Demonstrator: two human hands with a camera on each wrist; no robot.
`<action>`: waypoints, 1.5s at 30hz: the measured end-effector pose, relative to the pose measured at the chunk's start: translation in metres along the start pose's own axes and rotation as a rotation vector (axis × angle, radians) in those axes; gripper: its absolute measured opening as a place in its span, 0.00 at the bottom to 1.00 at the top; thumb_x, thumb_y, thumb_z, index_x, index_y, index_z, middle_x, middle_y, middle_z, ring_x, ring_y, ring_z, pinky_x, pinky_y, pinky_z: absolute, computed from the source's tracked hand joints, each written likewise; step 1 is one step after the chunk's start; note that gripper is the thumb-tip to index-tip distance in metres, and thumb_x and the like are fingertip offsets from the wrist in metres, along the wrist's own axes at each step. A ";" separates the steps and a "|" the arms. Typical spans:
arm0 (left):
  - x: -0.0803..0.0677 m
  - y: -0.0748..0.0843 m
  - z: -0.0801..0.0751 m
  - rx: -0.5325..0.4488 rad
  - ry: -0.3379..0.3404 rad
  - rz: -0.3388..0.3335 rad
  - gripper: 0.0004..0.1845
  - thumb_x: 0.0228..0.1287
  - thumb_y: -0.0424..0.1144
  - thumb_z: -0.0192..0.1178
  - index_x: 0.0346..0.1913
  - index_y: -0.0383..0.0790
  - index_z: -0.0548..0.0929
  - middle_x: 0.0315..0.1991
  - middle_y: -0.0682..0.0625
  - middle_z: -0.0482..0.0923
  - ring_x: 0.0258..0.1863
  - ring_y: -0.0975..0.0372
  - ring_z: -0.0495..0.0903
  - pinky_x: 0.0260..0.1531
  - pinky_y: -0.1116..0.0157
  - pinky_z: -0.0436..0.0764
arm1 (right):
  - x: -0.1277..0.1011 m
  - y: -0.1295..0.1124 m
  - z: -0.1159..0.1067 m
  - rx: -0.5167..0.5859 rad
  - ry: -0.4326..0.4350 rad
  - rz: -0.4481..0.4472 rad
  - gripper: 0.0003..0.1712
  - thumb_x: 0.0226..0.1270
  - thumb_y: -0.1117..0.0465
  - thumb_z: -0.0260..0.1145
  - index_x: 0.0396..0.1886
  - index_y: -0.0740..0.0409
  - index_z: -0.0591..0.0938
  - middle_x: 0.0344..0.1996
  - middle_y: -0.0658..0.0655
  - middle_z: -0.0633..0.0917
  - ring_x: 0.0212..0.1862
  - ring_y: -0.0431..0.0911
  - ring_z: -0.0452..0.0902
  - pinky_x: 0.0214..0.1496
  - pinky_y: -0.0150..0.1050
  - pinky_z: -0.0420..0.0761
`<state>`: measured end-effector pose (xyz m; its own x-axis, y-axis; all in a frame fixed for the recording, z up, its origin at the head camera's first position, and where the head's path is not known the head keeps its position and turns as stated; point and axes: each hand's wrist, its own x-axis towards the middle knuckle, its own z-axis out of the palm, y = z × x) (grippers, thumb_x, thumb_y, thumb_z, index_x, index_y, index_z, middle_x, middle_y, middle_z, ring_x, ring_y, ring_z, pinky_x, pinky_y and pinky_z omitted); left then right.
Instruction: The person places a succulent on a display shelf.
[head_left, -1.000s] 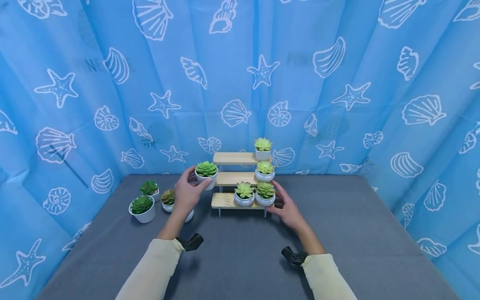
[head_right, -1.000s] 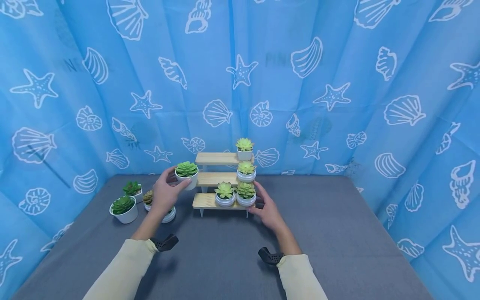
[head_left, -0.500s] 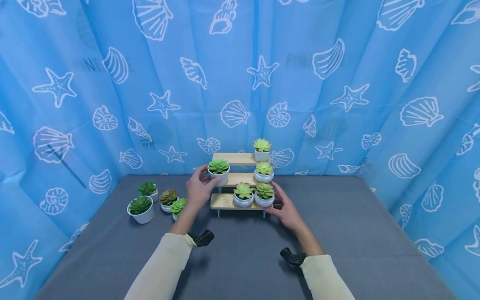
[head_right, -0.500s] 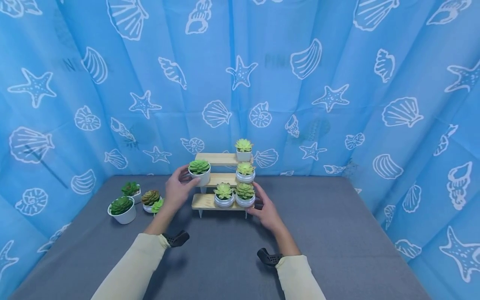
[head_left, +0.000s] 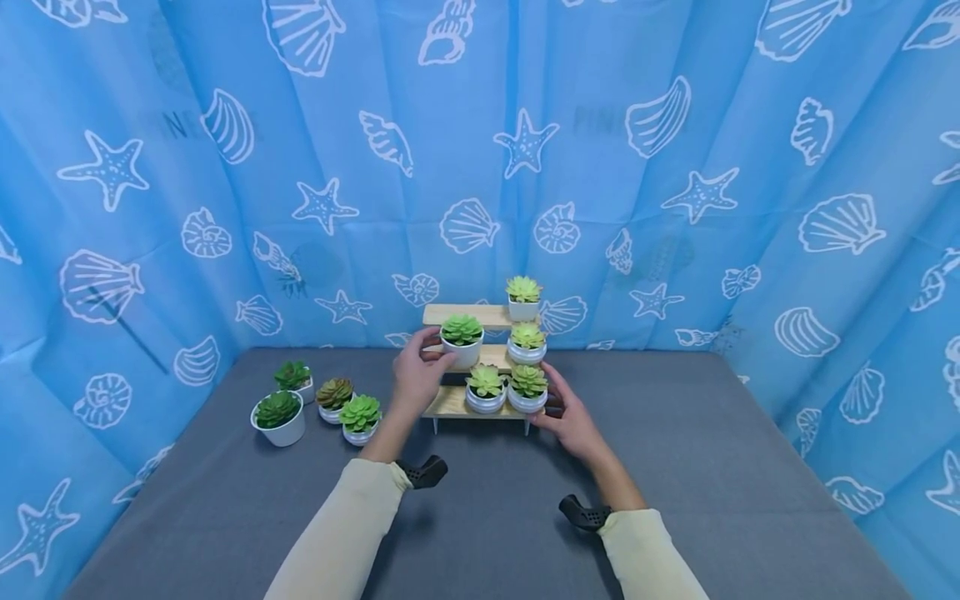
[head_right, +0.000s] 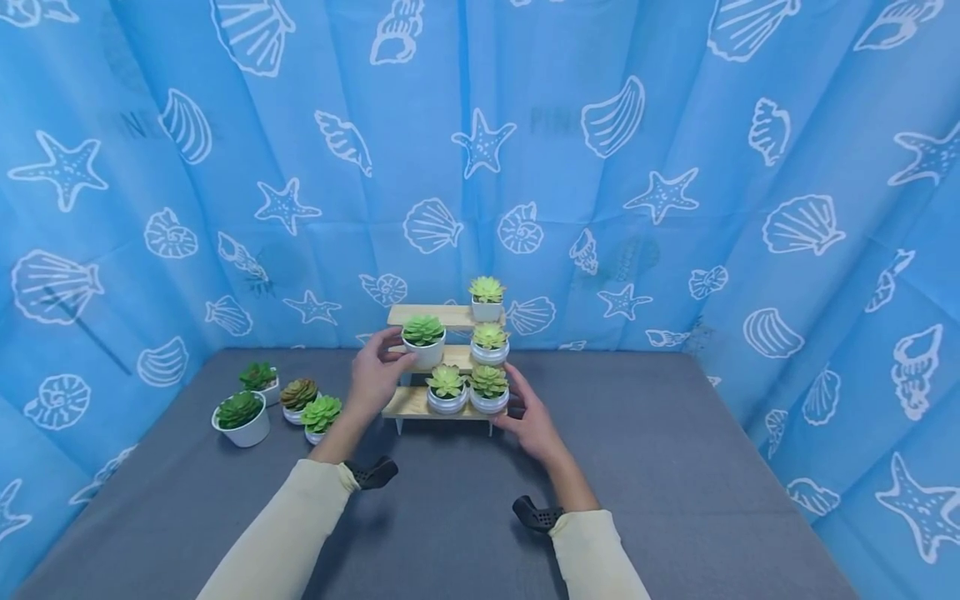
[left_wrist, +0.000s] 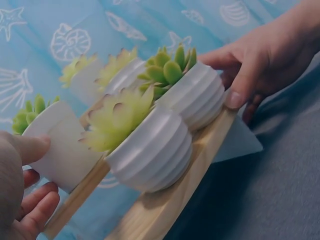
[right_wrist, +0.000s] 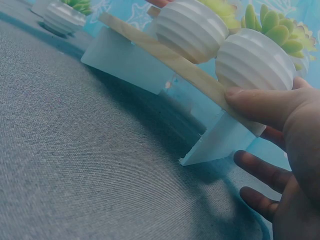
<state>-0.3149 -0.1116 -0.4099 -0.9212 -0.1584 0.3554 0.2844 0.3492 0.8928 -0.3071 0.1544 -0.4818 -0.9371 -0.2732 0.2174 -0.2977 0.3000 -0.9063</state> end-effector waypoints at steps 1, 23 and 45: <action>0.000 0.001 0.002 -0.005 0.001 -0.001 0.26 0.61 0.36 0.69 0.62 0.41 0.76 0.52 0.42 0.79 0.45 0.53 0.82 0.44 0.58 0.82 | 0.000 0.001 0.000 0.005 0.002 -0.006 0.51 0.60 0.65 0.72 0.78 0.46 0.54 0.66 0.68 0.69 0.61 0.63 0.69 0.58 0.61 0.71; -0.003 0.002 0.014 -0.180 -0.057 -0.025 0.25 0.64 0.35 0.65 0.64 0.39 0.74 0.56 0.41 0.78 0.50 0.51 0.81 0.48 0.56 0.81 | -0.001 -0.010 0.000 0.039 -0.019 -0.019 0.51 0.62 0.67 0.70 0.78 0.50 0.52 0.67 0.70 0.68 0.62 0.64 0.67 0.60 0.62 0.69; -0.026 -0.006 -0.020 -0.195 0.022 0.045 0.21 0.65 0.32 0.64 0.61 0.35 0.77 0.55 0.39 0.78 0.50 0.50 0.79 0.53 0.52 0.77 | 0.001 0.002 0.001 0.034 0.003 -0.021 0.51 0.61 0.67 0.71 0.78 0.47 0.53 0.66 0.69 0.69 0.61 0.64 0.68 0.59 0.61 0.70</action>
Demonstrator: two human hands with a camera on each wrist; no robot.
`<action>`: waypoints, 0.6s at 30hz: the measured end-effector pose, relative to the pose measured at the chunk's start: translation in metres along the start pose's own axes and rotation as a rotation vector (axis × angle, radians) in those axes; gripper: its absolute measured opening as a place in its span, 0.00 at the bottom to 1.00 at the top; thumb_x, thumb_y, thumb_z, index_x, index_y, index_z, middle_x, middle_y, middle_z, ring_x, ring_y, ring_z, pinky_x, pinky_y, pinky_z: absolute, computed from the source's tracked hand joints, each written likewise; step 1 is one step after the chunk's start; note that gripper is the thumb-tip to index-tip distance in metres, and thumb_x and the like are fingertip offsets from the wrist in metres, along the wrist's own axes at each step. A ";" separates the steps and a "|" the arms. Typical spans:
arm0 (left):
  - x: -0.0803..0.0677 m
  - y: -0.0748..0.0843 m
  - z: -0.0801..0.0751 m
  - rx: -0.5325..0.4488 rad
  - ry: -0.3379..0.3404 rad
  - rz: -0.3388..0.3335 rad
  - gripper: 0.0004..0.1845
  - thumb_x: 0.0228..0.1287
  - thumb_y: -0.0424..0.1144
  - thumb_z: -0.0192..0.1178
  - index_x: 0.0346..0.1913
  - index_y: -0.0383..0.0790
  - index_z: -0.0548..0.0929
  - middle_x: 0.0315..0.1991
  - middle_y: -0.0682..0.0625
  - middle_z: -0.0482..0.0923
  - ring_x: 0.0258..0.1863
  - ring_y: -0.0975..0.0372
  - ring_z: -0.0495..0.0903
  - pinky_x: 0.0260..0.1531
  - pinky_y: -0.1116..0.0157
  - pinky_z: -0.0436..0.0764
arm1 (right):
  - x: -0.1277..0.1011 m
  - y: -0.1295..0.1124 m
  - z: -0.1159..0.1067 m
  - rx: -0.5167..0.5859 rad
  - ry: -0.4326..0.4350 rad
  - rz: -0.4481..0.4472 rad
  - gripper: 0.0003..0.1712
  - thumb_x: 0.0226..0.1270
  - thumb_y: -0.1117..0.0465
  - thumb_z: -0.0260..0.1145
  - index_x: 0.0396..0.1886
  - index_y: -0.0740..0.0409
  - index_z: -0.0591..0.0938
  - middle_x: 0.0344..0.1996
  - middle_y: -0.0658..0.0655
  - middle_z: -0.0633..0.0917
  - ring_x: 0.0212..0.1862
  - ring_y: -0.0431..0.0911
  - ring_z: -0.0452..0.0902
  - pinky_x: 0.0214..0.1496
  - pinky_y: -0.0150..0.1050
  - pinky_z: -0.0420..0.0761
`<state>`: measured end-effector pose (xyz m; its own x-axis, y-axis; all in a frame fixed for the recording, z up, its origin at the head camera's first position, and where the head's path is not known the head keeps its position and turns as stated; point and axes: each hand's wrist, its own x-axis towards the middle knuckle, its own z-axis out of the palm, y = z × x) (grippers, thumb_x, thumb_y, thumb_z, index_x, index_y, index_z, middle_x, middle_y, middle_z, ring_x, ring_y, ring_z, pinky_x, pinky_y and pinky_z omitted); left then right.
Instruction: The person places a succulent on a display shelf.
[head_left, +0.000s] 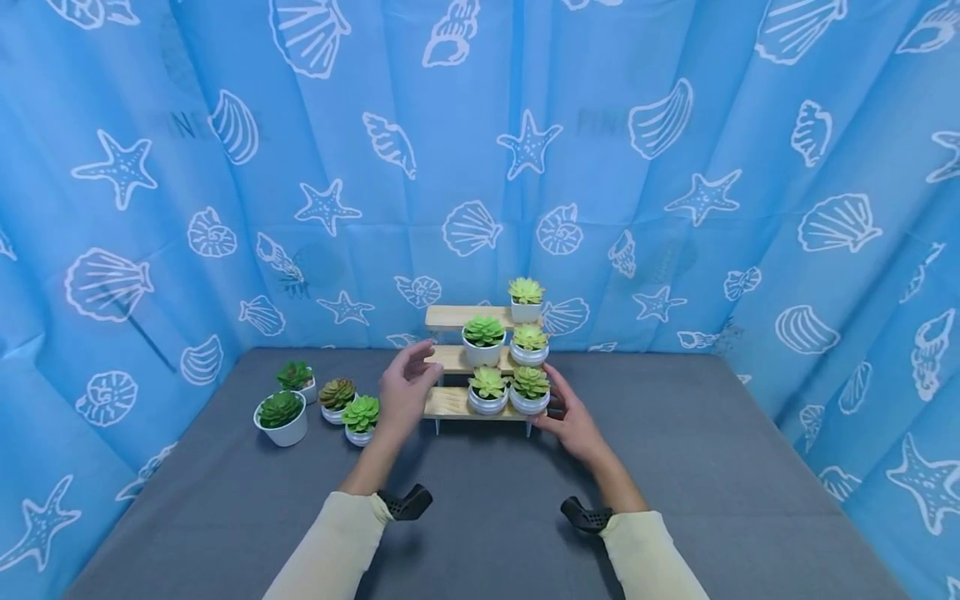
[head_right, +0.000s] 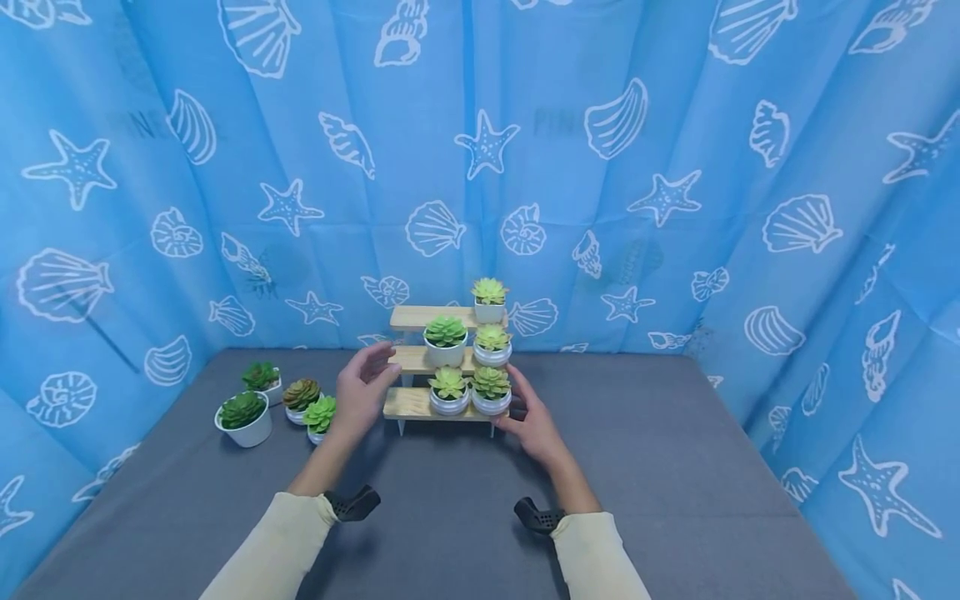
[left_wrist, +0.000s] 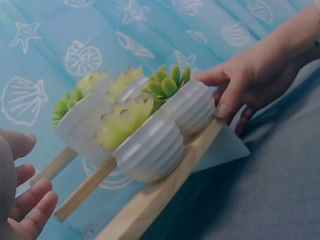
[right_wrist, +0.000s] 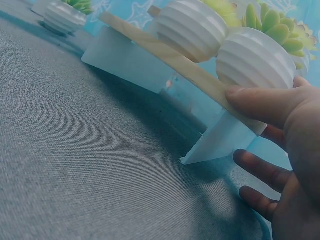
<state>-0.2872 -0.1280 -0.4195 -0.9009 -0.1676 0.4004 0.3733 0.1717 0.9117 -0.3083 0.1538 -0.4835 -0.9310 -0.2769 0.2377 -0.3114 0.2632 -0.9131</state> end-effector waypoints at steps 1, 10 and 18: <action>-0.002 0.000 -0.004 0.007 0.002 0.004 0.21 0.65 0.32 0.63 0.60 0.34 0.77 0.55 0.39 0.78 0.51 0.49 0.79 0.53 0.51 0.77 | 0.000 -0.001 0.000 0.001 -0.003 0.001 0.51 0.61 0.67 0.70 0.78 0.47 0.52 0.66 0.69 0.68 0.61 0.64 0.68 0.59 0.61 0.70; -0.021 -0.006 -0.027 0.123 0.031 0.011 0.19 0.65 0.34 0.64 0.58 0.37 0.78 0.54 0.42 0.79 0.52 0.50 0.79 0.52 0.53 0.77 | -0.007 -0.026 -0.005 0.031 -0.033 -0.001 0.50 0.61 0.70 0.70 0.77 0.59 0.51 0.65 0.75 0.67 0.61 0.67 0.68 0.59 0.63 0.69; -0.032 -0.014 -0.045 0.225 0.051 0.081 0.18 0.63 0.33 0.65 0.56 0.35 0.80 0.52 0.42 0.80 0.51 0.51 0.79 0.51 0.49 0.77 | -0.002 -0.005 0.000 0.000 -0.014 -0.024 0.51 0.62 0.67 0.70 0.78 0.53 0.51 0.66 0.72 0.68 0.61 0.64 0.69 0.58 0.60 0.71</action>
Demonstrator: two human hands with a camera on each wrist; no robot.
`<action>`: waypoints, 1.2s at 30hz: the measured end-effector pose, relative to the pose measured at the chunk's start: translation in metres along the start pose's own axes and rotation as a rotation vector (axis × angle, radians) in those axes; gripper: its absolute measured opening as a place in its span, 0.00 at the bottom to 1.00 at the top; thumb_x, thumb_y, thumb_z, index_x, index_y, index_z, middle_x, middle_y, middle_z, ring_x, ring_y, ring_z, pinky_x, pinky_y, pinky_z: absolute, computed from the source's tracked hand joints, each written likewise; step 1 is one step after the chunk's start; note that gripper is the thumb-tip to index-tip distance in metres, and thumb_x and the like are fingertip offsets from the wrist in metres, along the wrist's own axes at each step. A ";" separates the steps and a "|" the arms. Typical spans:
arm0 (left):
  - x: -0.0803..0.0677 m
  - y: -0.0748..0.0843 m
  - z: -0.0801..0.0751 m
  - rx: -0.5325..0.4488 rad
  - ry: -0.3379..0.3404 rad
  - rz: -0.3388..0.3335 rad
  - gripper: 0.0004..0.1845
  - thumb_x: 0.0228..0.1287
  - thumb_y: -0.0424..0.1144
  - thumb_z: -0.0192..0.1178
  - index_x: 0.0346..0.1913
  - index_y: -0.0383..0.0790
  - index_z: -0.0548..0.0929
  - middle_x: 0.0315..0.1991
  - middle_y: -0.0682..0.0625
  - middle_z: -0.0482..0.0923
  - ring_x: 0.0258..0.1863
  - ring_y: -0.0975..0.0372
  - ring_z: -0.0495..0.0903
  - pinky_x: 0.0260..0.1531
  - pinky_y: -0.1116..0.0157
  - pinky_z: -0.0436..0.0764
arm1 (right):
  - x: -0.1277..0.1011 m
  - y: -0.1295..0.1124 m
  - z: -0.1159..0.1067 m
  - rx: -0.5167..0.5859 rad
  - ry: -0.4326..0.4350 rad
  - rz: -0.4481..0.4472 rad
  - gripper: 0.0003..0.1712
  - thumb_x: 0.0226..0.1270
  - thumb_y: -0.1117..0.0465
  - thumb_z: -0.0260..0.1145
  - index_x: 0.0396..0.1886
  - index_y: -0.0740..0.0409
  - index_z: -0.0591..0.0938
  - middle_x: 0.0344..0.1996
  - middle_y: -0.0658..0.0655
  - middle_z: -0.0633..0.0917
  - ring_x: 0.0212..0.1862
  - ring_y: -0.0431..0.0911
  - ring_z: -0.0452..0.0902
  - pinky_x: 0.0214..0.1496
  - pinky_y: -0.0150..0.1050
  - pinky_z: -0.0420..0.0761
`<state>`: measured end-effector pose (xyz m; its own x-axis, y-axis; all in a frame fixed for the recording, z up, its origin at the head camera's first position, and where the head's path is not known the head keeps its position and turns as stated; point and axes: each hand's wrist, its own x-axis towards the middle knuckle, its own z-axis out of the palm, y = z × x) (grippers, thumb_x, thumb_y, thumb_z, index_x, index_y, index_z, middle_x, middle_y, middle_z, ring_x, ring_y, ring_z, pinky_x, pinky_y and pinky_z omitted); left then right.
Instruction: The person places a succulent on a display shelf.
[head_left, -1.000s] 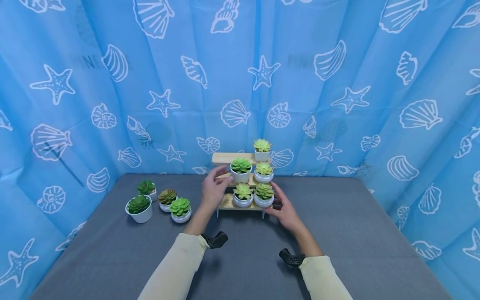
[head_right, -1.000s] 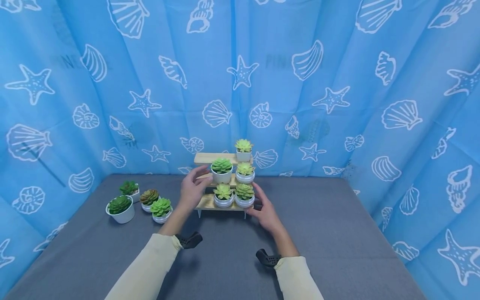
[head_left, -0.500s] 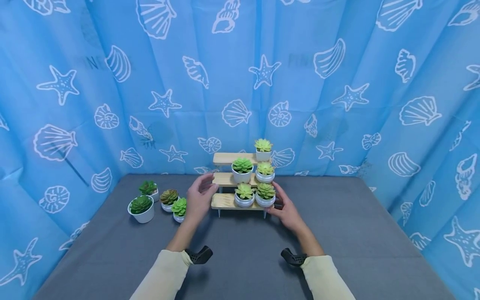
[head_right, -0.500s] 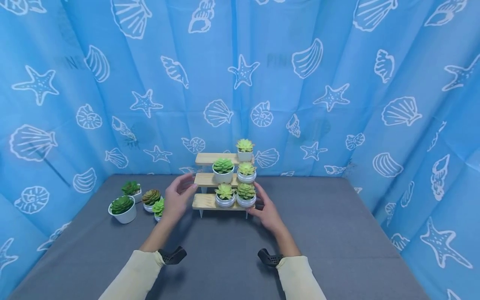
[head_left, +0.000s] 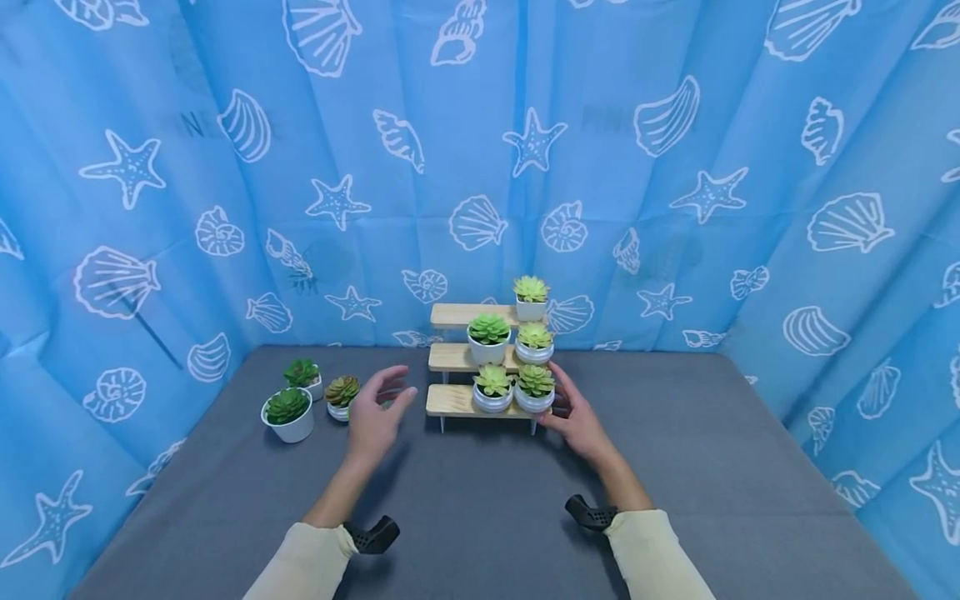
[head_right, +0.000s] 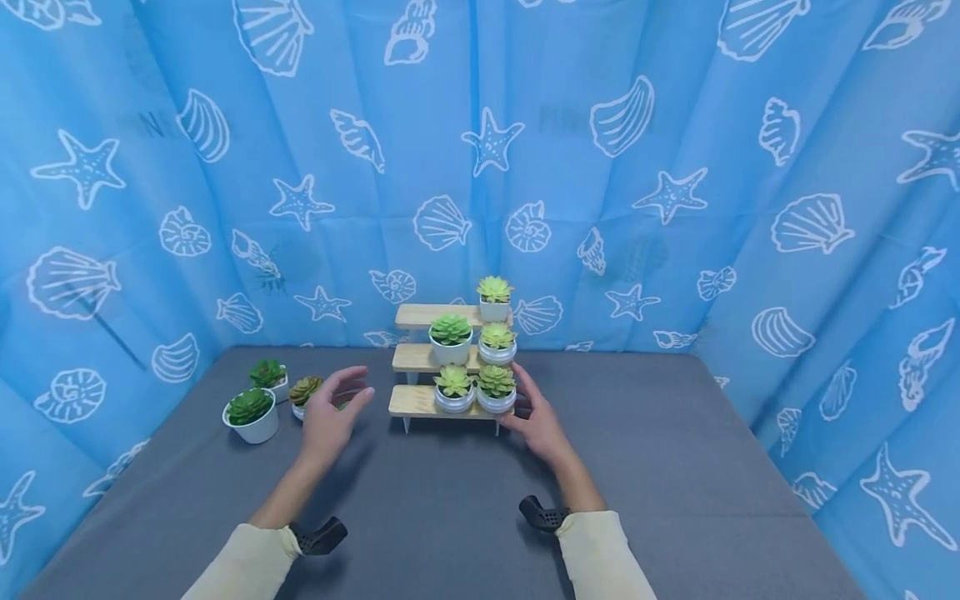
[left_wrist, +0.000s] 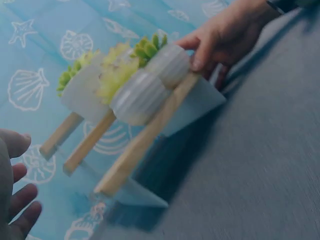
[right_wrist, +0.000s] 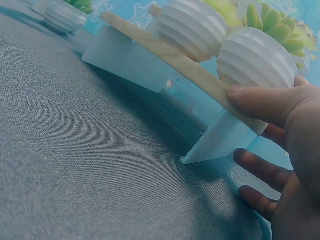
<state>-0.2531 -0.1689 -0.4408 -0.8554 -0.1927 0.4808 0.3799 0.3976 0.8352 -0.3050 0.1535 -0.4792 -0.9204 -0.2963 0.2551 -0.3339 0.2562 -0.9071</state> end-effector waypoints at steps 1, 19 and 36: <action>-0.002 -0.002 -0.002 0.026 0.006 0.016 0.18 0.63 0.32 0.66 0.56 0.35 0.80 0.52 0.42 0.80 0.51 0.51 0.78 0.50 0.49 0.77 | 0.001 0.004 0.000 0.000 0.003 -0.001 0.51 0.62 0.67 0.70 0.78 0.52 0.51 0.66 0.71 0.68 0.61 0.64 0.69 0.58 0.60 0.71; -0.029 -0.037 -0.043 0.318 0.090 0.023 0.31 0.52 0.31 0.73 0.60 0.33 0.75 0.58 0.36 0.70 0.57 0.44 0.68 0.54 0.47 0.66 | -0.007 -0.031 -0.001 0.027 -0.026 0.050 0.50 0.61 0.71 0.69 0.77 0.59 0.51 0.67 0.74 0.65 0.64 0.67 0.65 0.62 0.64 0.66; -0.031 -0.044 -0.042 0.279 0.036 -0.396 0.34 0.57 0.39 0.69 0.62 0.26 0.67 0.51 0.31 0.73 0.52 0.44 0.74 0.51 0.48 0.71 | 0.001 0.007 0.001 0.005 0.018 0.021 0.51 0.61 0.67 0.71 0.78 0.45 0.53 0.66 0.69 0.69 0.62 0.63 0.68 0.61 0.61 0.68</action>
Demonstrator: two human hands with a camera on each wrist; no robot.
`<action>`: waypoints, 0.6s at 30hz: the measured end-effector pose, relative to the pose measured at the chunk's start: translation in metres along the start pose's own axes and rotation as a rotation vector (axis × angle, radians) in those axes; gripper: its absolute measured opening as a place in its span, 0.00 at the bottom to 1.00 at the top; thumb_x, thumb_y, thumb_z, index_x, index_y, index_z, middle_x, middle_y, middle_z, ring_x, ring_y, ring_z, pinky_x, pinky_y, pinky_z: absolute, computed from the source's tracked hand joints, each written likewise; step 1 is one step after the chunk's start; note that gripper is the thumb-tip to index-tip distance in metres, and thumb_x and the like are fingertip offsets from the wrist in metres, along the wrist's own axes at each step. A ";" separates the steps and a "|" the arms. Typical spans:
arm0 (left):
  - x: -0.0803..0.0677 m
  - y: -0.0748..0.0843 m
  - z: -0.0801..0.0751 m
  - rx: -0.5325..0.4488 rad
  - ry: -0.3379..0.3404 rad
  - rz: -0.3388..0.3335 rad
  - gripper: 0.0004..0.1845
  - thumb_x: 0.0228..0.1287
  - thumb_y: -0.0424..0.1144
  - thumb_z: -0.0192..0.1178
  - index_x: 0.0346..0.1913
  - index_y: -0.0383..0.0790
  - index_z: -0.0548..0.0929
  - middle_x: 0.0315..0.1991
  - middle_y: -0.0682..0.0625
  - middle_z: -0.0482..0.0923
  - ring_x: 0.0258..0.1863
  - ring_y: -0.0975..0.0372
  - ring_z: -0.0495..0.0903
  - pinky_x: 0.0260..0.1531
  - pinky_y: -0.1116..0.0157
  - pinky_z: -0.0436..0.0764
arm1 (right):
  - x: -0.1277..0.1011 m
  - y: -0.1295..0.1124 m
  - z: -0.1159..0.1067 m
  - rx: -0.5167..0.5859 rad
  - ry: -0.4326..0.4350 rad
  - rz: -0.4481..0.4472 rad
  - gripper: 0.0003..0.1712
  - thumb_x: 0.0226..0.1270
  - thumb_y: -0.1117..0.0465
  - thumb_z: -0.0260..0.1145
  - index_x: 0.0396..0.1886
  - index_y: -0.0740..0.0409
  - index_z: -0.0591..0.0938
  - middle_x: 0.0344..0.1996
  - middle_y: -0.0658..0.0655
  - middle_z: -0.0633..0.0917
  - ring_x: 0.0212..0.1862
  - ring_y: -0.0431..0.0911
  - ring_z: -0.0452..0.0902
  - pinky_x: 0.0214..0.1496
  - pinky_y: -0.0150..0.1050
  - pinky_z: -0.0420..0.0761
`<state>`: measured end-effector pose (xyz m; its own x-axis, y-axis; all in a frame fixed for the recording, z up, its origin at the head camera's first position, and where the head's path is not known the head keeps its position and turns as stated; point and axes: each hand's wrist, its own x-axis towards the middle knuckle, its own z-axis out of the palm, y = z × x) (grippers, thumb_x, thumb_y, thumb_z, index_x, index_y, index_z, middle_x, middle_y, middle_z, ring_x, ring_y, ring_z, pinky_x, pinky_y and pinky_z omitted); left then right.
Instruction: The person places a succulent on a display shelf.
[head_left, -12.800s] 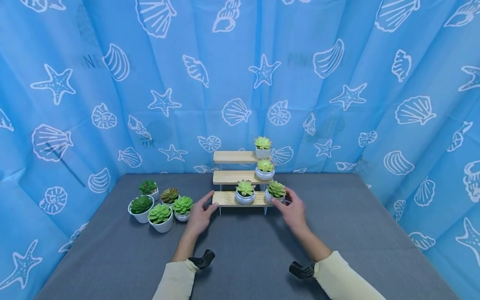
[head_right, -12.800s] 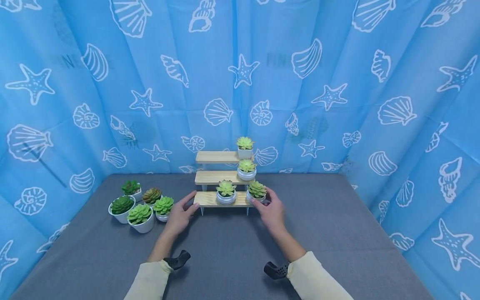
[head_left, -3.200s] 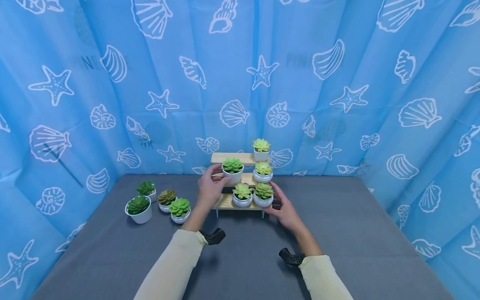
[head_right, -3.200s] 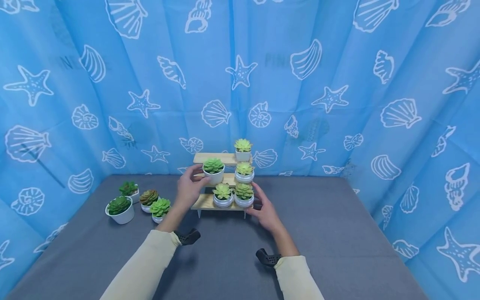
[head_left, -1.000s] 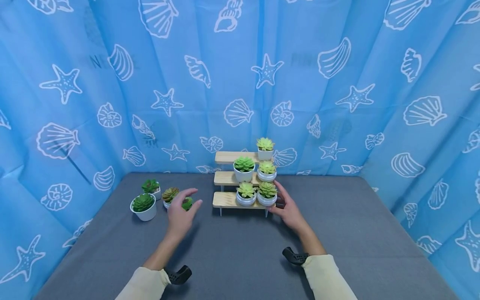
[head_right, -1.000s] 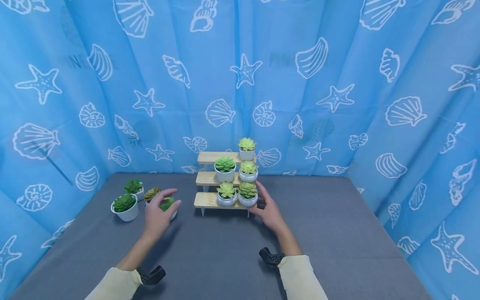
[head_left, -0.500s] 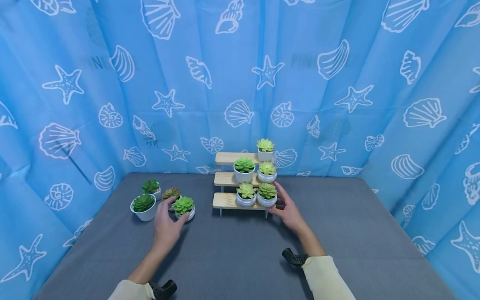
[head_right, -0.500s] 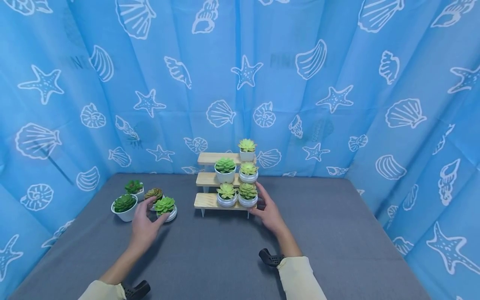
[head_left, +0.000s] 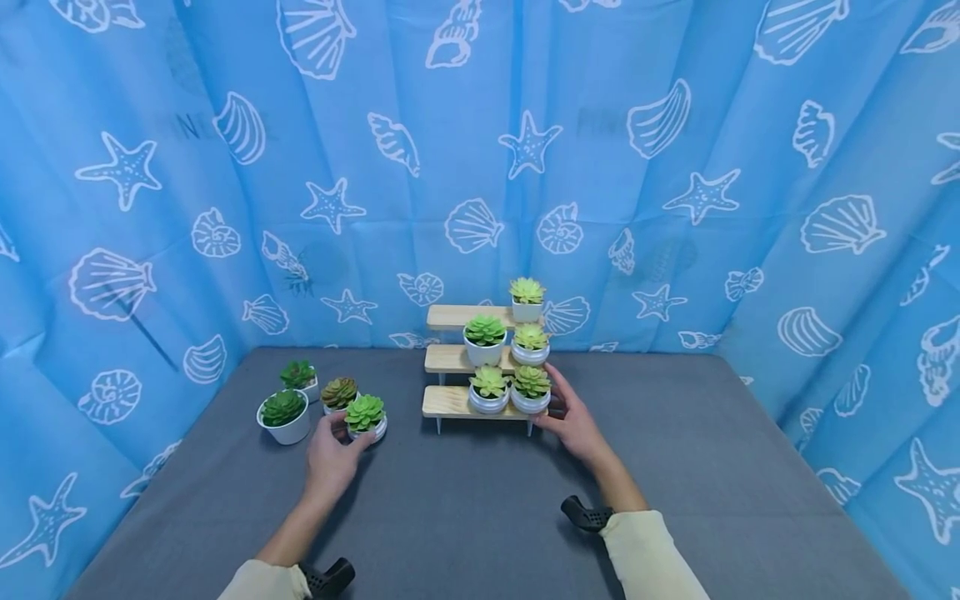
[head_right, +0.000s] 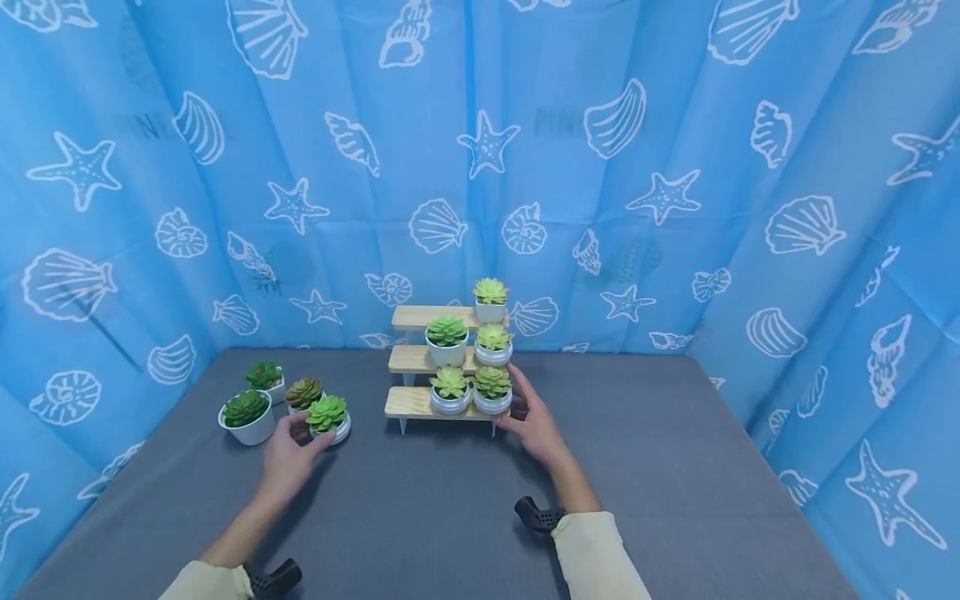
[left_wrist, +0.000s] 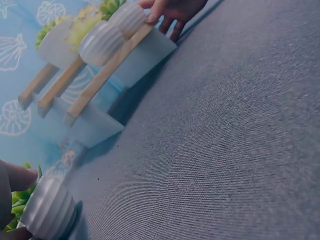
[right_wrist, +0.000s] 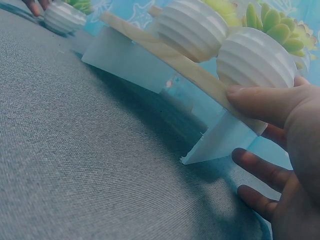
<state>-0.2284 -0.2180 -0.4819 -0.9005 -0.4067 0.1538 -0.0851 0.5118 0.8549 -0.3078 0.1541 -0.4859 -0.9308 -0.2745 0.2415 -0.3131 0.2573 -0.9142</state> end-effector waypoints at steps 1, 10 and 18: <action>0.001 0.000 0.001 -0.003 0.004 -0.005 0.34 0.57 0.39 0.70 0.62 0.27 0.67 0.51 0.31 0.74 0.51 0.44 0.73 0.51 0.48 0.72 | 0.000 0.000 0.000 -0.001 -0.001 -0.003 0.51 0.61 0.68 0.71 0.78 0.46 0.53 0.66 0.69 0.69 0.62 0.63 0.68 0.60 0.61 0.69; 0.005 0.001 0.008 -0.044 -0.018 -0.011 0.37 0.56 0.38 0.71 0.64 0.28 0.65 0.55 0.31 0.72 0.53 0.44 0.73 0.51 0.48 0.72 | 0.001 0.000 0.000 0.001 0.003 -0.008 0.51 0.61 0.68 0.70 0.78 0.46 0.53 0.66 0.69 0.68 0.62 0.64 0.68 0.61 0.62 0.68; 0.010 0.001 0.017 -0.049 -0.037 0.002 0.39 0.55 0.37 0.72 0.67 0.33 0.63 0.61 0.33 0.68 0.56 0.45 0.71 0.53 0.48 0.71 | 0.001 0.002 0.000 -0.003 0.007 -0.004 0.51 0.60 0.68 0.71 0.78 0.45 0.54 0.66 0.69 0.69 0.62 0.64 0.68 0.61 0.62 0.68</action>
<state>-0.2442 -0.2088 -0.4882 -0.9160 -0.3768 0.1378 -0.0631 0.4745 0.8780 -0.3097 0.1540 -0.4870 -0.9309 -0.2690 0.2470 -0.3169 0.2588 -0.9125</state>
